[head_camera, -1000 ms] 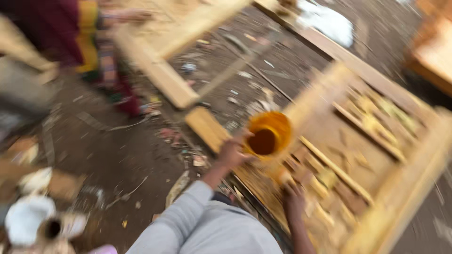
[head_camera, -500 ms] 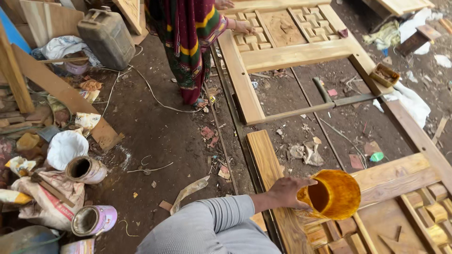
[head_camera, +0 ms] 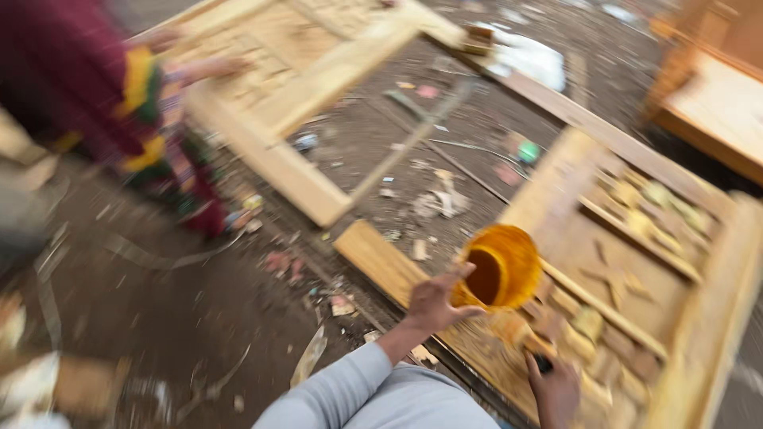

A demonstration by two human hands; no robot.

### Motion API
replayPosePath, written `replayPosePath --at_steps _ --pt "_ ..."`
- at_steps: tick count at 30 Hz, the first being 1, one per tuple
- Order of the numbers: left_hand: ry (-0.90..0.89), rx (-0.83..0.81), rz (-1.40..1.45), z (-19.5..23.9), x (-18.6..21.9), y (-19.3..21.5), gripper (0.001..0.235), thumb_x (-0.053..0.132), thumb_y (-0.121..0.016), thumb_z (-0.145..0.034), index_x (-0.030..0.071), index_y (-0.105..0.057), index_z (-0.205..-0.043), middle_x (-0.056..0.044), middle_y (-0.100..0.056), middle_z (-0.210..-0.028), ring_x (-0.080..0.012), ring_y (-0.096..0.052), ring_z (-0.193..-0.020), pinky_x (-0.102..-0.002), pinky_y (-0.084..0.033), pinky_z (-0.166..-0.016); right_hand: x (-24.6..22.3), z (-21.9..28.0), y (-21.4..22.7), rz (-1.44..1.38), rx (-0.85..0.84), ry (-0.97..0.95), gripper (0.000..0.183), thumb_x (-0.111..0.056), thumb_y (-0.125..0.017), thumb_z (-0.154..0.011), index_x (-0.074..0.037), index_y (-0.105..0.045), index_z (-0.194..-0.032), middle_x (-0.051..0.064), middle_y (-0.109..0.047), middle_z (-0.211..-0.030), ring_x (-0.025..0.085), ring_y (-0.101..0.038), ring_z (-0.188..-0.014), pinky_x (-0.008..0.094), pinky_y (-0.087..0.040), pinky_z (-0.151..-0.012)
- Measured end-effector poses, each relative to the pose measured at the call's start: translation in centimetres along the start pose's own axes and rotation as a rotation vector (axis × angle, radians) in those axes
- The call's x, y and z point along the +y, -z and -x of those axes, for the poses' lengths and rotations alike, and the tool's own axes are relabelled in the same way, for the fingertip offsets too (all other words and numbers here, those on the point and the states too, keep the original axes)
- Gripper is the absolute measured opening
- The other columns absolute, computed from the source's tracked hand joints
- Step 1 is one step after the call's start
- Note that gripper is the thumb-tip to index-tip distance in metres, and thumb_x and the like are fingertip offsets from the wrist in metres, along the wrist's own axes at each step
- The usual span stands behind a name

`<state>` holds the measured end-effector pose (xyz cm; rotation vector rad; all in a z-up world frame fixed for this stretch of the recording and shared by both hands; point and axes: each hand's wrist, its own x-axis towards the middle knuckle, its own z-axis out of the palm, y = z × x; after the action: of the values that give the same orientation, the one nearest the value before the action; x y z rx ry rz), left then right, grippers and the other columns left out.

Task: The person applies a brown finish to a wooden panel with a woven pattern using a cloth. They repeatedly dip the cloth into a yellow bucket and rub the finish onto the surface, covering the entire panel.

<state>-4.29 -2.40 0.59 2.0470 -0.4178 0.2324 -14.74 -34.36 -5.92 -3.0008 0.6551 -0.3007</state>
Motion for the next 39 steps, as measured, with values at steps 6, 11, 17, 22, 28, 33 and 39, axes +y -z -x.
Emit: replayPosePath --at_steps 6,11,17,22,28,33,39 --pt "0.029 -0.045 -0.03 -1.4 1.3 1.0 0.089 0.051 -0.089 -0.072 0.018 -0.052 -0.146 -0.015 -0.064 -0.14 -0.0327 -0.07 -0.113 -0.042 -0.057 -0.091 0.2 -0.5 -2.0 -0.036 -0.011 -0.334 0.037 -0.05 -0.07 -0.091 -0.021 -0.08 -0.111 0.015 -0.074 -0.11 0.038 -0.07 -0.098 0.049 -0.057 -0.085" --pt "0.098 -0.145 -0.055 -2.1 1.6 1.7 0.09 0.044 -0.09 -0.07 0.02 -0.051 -0.147 -0.017 -0.059 -0.143 -0.0336 -0.072 -0.106 -0.041 -0.059 -0.085 0.1 -1.7 -0.6 -0.085 -0.05 -0.391 0.049 -0.039 -0.08 -0.075 -0.016 -0.075 -0.118 0.015 -0.076 -0.105 0.036 -0.073 -0.099 0.048 -0.058 -0.088" --pt "0.06 -0.14 -0.064 -2.3 0.8 1.3 0.09 0.044 -0.09 -0.069 0.022 -0.05 -0.147 -0.016 -0.058 -0.146 -0.0337 -0.073 -0.104 -0.042 -0.06 -0.083 -1.3 -1.5 -0.3 -0.064 -0.105 -0.488 0.039 -0.041 -0.084 -0.078 -0.012 -0.077 -0.104 0.017 -0.074 -0.101 0.038 -0.071 -0.095 0.049 -0.057 -0.084" --pt "0.023 -0.092 -0.096 -1.4 0.2 0.8 0.089 0.05 -0.088 -0.072 0.024 -0.05 -0.148 -0.014 -0.059 -0.145 -0.0354 -0.072 -0.107 -0.043 -0.059 -0.084 0.0 0.3 -2.2 -0.039 -0.078 -0.282 0.033 -0.036 -0.079 -0.081 -0.008 -0.075 -0.095 0.018 -0.074 -0.093 0.037 -0.071 -0.09 0.049 -0.057 -0.081" --pt "-0.031 -0.032 -0.049 -1.2 0.4 0.2 0.087 0.049 -0.085 -0.076 0.024 -0.05 -0.151 -0.009 -0.061 -0.148 -0.0342 -0.071 -0.109 -0.043 -0.059 -0.085 5.6 -1.6 -5.8 0.014 -0.105 -0.111 0.04 -0.044 -0.079 -0.083 -0.006 -0.075 -0.093 0.021 -0.073 -0.09 0.039 -0.069 -0.087 0.048 -0.056 -0.08" --pt "0.043 -0.071 -0.005 -1.1 -0.1 -0.5 0.087 0.038 -0.091 -0.072 0.022 -0.052 -0.148 -0.012 -0.06 -0.149 -0.025 -0.076 -0.099 -0.04 -0.06 -0.084 9.5 -1.2 -6.1 -1.441 -0.187 -0.714 0.018 -0.009 -0.075 -0.091 0.0 -0.072 -0.106 0.015 -0.075 -0.105 0.031 -0.075 -0.098 0.036 -0.063 -0.084" --pt "-0.004 -0.014 -0.038 -1.1 0.5 -1.0 0.09 0.041 -0.094 -0.072 0.02 -0.052 -0.148 -0.013 -0.061 -0.146 -0.026 -0.075 -0.105 -0.039 -0.061 -0.09 4.6 -2.3 2.5 -2.186 -0.397 -0.996 0.04 -0.006 -0.071 -0.094 0.006 -0.057 -0.13 0.022 -0.073 -0.12 0.028 -0.075 -0.106 0.033 -0.063 -0.096"
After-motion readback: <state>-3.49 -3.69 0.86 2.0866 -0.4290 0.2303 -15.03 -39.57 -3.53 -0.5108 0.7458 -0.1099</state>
